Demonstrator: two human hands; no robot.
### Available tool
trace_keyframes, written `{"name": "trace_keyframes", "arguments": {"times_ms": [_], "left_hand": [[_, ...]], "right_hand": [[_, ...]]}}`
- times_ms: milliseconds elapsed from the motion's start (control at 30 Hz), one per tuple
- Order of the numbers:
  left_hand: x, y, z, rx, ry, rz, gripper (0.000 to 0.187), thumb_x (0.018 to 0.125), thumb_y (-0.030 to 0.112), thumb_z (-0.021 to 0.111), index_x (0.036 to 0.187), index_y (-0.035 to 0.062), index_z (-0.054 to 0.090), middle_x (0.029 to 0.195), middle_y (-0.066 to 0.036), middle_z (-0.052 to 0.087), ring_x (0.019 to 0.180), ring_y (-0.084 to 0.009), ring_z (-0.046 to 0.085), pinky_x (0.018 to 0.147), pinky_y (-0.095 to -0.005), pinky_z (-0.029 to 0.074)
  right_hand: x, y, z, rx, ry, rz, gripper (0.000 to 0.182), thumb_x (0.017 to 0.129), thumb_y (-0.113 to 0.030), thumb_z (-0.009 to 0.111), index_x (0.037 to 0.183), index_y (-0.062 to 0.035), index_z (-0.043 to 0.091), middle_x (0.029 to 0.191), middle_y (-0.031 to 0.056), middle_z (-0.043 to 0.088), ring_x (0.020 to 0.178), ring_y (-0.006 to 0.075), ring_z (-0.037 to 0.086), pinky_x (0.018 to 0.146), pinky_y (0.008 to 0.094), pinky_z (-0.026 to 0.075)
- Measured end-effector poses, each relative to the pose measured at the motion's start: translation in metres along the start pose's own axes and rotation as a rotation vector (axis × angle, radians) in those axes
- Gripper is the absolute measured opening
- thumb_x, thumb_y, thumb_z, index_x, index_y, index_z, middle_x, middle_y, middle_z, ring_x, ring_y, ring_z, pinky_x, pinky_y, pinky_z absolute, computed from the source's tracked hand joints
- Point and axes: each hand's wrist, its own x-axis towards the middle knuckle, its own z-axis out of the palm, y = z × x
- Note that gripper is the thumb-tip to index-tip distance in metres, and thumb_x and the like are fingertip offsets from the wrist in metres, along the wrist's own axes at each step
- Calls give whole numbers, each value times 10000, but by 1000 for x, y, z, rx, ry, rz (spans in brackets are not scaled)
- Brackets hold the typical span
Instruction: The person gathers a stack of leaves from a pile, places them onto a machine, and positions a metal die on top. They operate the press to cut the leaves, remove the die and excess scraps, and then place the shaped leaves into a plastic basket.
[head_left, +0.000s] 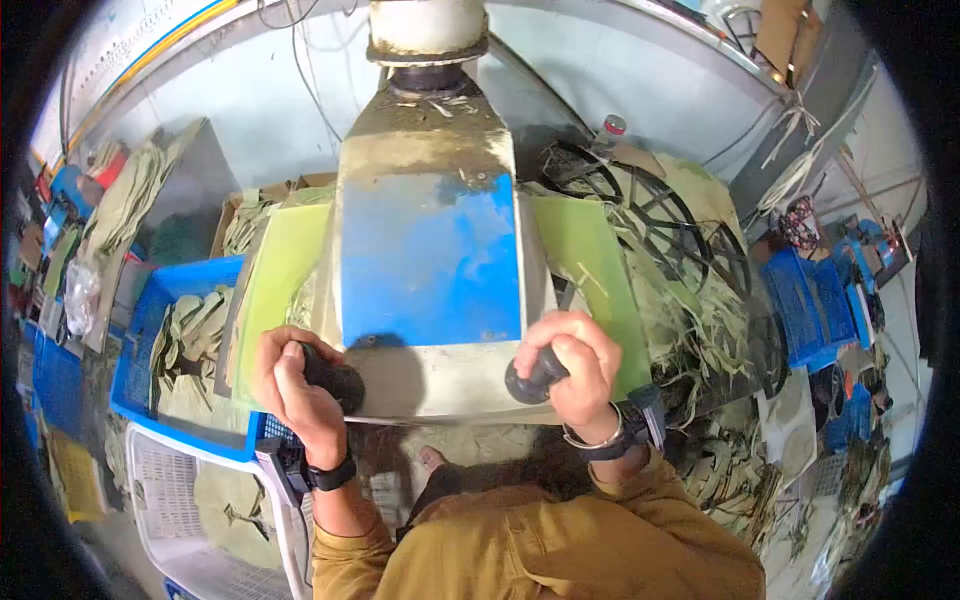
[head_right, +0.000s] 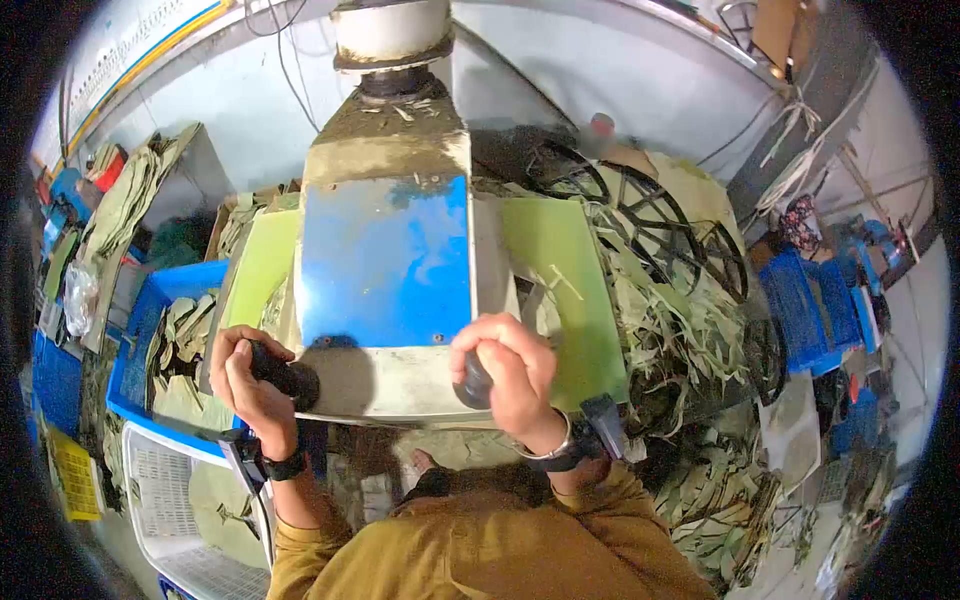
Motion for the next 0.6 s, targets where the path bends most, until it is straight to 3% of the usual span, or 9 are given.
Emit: {"name": "trace_keyframes", "arguments": {"times_ms": [200,567,600], "left_hand": [[-5,-17,0,-11,30,-51,250,844,182,394,786,-12,539,596,-104,558,498,-154,506,512,-260,409],[3,-15,-10,20,-15,-52,247,865,147,386,794,-19,554,606,-96,576,536,-157,523,548,-269,424],[10,-15,-14,62,-13,-40,262,877,158,386,778,-13,558,604,-93,576,540,-157,524,555,-270,425]], "right_hand": [[-7,11,0,-18,48,38,213,865,-34,358,865,54,552,722,132,596,632,166,549,619,310,447],[-11,7,13,-14,88,62,212,888,-25,356,889,67,547,750,131,587,655,169,549,664,313,465],[-9,6,19,-122,35,10,202,893,-33,367,917,63,543,762,127,585,667,168,549,669,312,466]]}}
